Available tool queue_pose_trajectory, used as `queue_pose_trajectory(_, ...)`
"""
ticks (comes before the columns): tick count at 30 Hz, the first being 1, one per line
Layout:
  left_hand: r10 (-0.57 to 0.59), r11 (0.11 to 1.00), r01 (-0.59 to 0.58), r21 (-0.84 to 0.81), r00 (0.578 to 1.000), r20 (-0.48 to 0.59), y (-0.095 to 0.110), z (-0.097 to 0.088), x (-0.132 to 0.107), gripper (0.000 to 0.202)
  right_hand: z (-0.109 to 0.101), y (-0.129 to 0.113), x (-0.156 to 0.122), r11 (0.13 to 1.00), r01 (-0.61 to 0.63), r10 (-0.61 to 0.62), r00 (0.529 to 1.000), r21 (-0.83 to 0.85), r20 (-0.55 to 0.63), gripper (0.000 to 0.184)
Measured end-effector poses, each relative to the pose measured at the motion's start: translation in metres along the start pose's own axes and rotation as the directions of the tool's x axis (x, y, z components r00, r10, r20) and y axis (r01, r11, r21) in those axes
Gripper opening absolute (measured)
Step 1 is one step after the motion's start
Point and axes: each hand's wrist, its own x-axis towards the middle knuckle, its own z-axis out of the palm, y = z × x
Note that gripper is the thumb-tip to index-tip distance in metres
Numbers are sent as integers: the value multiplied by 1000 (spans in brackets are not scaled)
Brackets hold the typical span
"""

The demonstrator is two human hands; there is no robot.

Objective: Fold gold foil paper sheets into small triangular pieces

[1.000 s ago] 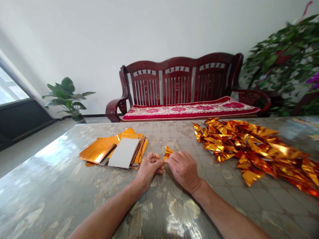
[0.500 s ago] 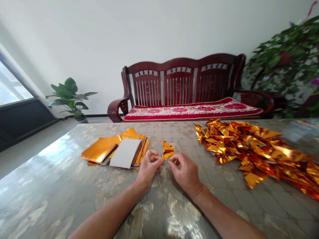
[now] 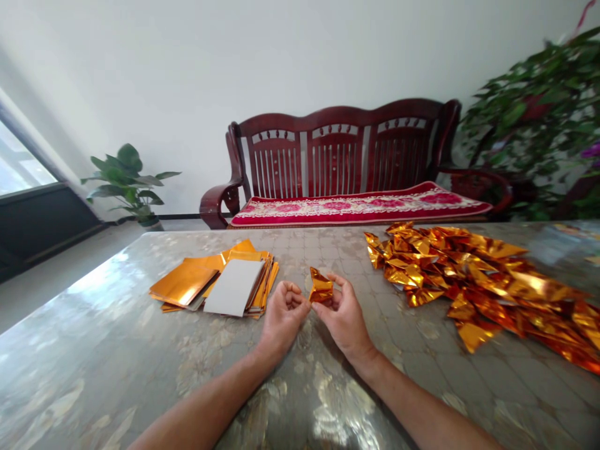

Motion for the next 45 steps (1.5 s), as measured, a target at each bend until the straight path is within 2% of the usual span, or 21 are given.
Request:
queue_pose_trajectory(5,13,999,-13,50,1000,3,0,-1,-1,31,-1,3,0,998,25,-22,999,-58,49,62)
queue_pose_trajectory(13,14,998,-15,68,1000,18,4,-2,-3,28,-7,6,3,957,122,-106,992,-262,72,61)
queue_pose_trajectory(18,0,999,-1,39,1000,29,4,-2,-3,29,-7,8,5,971,107,-90,992,-214,88,60)
queue_pose_trajectory(24,-9,999,7,32,999,34,3,-3,-2,30,-8,11,6,1000,2,0,987,-13,164,64)
queue_pose_trajectory(26,-13,999,11,52,999,38,1,-3,-2,30,-9,11,6,999,16,-9,986,-41,166,65)
queue_pose_trajectory(31,-13,993,7,117,999,50,-1,-3,-3,27,-10,10,5,958,107,-83,991,-264,103,59)
queue_pose_trajectory(34,5,990,-14,144,998,62,-2,-4,-1,26,-9,12,7,966,99,-72,990,-238,119,60)
queue_pose_trajectory(36,44,977,-58,204,996,73,-4,-6,1,24,-12,12,10,982,90,-60,982,-166,178,62)
queue_pose_trajectory(39,153,890,-186,417,982,111,-5,-13,2,19,-25,9,14,985,128,-94,960,-113,263,65)
queue_pose_trajectory(41,216,784,-286,551,958,191,-5,-19,2,18,-36,4,18,953,215,-168,961,-214,220,62)
queue_pose_trajectory(43,264,669,-390,633,921,288,-3,-24,1,18,-47,-2,22,885,338,-278,935,-320,221,58)
queue_pose_trajectory(45,298,553,-481,680,877,378,0,-27,0,15,-55,-6,25,797,471,-374,877,-378,302,54)
